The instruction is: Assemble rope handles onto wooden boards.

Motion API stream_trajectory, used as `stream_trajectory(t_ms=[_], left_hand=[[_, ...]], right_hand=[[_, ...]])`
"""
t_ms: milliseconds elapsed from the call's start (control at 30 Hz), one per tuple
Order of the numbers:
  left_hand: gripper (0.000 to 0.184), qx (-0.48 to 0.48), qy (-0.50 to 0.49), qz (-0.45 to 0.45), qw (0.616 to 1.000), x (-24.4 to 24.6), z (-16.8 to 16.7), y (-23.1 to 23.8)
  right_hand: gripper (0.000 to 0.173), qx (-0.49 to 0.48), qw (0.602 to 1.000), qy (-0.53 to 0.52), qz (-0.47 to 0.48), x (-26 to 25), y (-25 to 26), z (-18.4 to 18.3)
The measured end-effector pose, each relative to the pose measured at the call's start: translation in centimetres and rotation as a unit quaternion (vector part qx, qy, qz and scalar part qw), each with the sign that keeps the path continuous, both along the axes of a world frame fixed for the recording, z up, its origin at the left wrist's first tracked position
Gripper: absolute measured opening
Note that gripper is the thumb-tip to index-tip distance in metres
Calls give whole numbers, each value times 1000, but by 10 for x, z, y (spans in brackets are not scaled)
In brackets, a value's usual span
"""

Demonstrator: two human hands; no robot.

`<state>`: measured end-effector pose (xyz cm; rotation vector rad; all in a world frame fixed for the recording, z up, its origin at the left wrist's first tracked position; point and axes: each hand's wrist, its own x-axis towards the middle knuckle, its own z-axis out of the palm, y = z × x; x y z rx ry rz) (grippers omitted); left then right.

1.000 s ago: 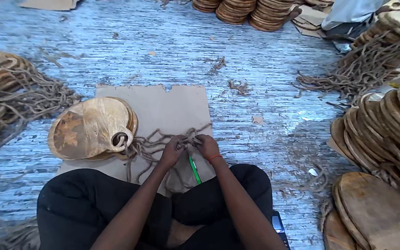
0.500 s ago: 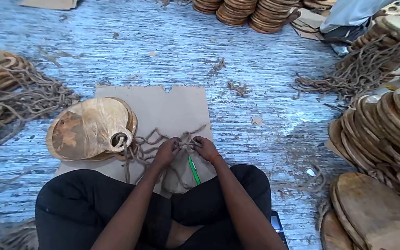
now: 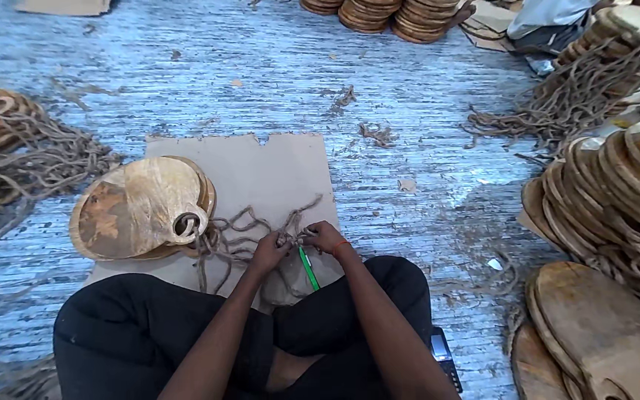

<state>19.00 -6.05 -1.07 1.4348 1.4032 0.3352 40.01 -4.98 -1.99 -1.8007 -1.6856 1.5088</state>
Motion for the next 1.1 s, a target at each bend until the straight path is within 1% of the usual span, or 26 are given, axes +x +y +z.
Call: stream_trajectory(t_ms=[167, 233, 300, 367, 467, 567, 667, 767, 867, 933, 1000, 1100], left_hand=[[35, -8, 34, 21, 999, 3, -2, 1], [34, 3, 50, 14, 999, 3, -1, 3], [34, 11, 70, -2, 998, 4, 0, 5], [34, 13, 88, -19, 996, 7, 2, 5], [28, 35, 88, -25, 995, 10, 0, 4], [25, 37, 93, -18, 995, 13, 2, 2], [28, 30, 102, -19, 994, 11, 2, 1], [28, 39, 94, -19, 995, 11, 0, 0], [26, 35, 104, -38, 993, 16, -1, 0], [27, 31, 109, -41, 993, 19, -2, 0], [29, 32, 101, -25, 994, 20, -1, -2], [30, 46, 92, 3, 995, 24, 0, -1]], right_hand=[[33, -1, 1000, 14, -15, -1, 1, 5], [30, -38, 999, 19, -7, -1, 9, 9], [28, -56, 998, 18, -12, -1, 11, 7], [24, -51, 998, 16, -28, -1, 11, 4], [19, -40, 998, -6, -38, -3, 12, 7], [18, -35, 998, -45, -26, -7, 13, 9], [22, -39, 997, -74, 0, -8, 12, 10], [25, -2, 997, -81, -15, -9, 1, 3], [26, -10, 994, -107, 11, -9, 3, 6], [28, -40, 992, -115, 37, -8, 11, 7], [31, -53, 991, -117, 42, -9, 17, 7], [32, -45, 992, -116, 19, -12, 20, 6]])
